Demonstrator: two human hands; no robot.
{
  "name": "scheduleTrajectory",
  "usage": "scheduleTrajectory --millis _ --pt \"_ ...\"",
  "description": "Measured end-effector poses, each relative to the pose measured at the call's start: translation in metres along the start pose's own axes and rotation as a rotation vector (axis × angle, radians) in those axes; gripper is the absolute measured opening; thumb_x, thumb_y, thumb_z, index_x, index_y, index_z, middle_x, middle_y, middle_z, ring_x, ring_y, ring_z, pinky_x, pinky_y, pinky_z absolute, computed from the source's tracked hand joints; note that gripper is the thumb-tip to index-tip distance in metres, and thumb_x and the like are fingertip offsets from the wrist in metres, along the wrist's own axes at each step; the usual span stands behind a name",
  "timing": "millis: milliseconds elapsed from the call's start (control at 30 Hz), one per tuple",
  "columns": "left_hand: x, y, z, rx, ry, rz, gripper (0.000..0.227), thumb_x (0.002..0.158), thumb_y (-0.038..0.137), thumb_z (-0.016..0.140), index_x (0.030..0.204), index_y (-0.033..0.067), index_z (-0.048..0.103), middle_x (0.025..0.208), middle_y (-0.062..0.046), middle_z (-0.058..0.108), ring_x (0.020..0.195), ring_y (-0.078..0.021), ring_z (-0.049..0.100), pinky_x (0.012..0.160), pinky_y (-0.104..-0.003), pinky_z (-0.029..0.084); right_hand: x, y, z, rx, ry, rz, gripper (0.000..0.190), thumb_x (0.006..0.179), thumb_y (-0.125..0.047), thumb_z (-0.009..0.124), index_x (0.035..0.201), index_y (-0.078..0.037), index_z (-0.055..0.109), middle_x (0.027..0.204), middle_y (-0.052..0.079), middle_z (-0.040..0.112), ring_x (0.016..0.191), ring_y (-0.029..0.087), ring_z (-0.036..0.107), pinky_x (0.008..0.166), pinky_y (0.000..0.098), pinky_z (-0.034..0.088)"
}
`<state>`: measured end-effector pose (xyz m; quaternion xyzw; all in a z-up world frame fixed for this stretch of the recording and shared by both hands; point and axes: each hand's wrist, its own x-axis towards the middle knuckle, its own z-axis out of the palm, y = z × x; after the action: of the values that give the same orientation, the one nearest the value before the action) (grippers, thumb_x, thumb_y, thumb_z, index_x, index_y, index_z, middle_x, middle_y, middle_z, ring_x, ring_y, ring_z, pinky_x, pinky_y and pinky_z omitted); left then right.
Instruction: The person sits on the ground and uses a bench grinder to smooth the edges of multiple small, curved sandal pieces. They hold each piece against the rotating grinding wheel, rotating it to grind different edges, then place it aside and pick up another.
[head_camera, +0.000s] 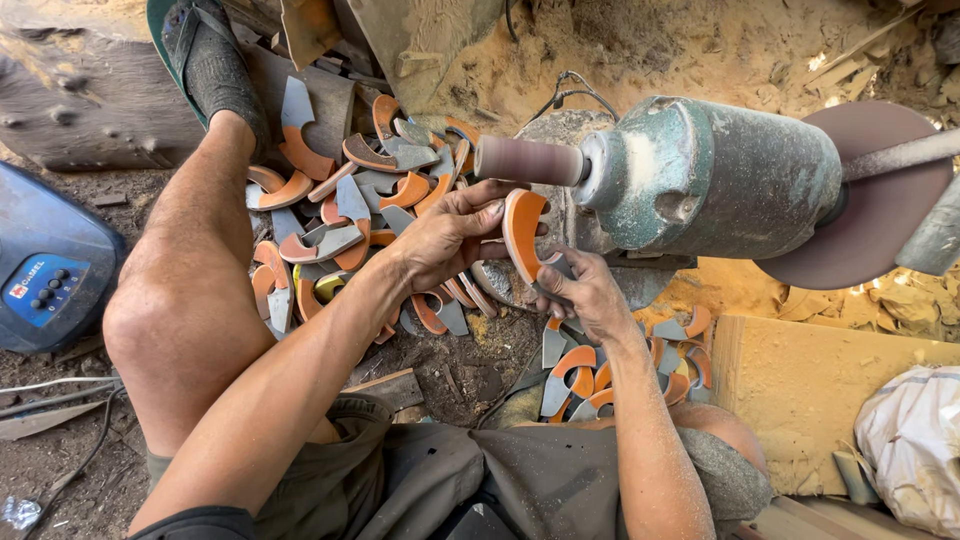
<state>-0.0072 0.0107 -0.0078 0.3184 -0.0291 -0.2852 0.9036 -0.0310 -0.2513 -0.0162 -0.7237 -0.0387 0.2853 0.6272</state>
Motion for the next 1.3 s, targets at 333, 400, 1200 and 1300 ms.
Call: scheduleTrajectory --millis 333,400,1200,1300 --pt "0.007 0.0 -0.001 -0.038 0.003 0.03 0.045 0.102 0.008 0.055 0.146 0.0027 0.051 0.145 -0.012 0.06 0.129 -0.0237 0.062 0.111 -0.039 0.055 0.01 0.0 -0.003 0.123 0.107 -0.003 0.081 0.083 -0.045 0.079 0.135 0.011 0.056 0.064 0.005 0.064 0.05 0.005 0.057 0.04 0.0171 0.038" --pt "0.009 -0.001 -0.003 -0.043 0.007 0.023 0.044 0.101 0.008 0.056 0.145 0.0029 0.052 0.145 -0.012 0.061 0.129 -0.0229 0.062 0.109 -0.039 0.053 0.01 0.002 -0.003 0.14 0.09 -0.005 0.074 0.086 -0.044 0.079 0.128 0.014 0.06 0.064 0.006 0.064 0.049 0.005 0.053 0.041 0.0171 0.036" --pt "0.065 -0.019 -0.021 -0.175 0.193 0.189 0.017 0.103 0.012 0.065 0.119 0.005 0.066 0.103 -0.007 0.071 0.089 -0.0159 0.07 0.089 -0.036 0.063 0.02 -0.023 0.038 0.626 0.067 0.061 0.044 0.098 -0.044 0.067 0.086 -0.004 0.057 0.063 0.007 0.058 0.042 0.006 0.044 0.037 0.0184 0.031" --pt "0.076 -0.017 -0.023 -0.192 0.206 0.221 0.025 0.105 0.026 0.066 0.12 0.0068 0.064 0.094 -0.002 0.068 0.076 -0.0091 0.067 0.074 -0.028 0.06 0.028 -0.028 0.042 0.713 0.056 0.057 0.043 0.099 -0.044 0.067 0.09 -0.003 0.057 0.064 0.007 0.056 0.043 0.007 0.042 0.037 0.0187 0.029"
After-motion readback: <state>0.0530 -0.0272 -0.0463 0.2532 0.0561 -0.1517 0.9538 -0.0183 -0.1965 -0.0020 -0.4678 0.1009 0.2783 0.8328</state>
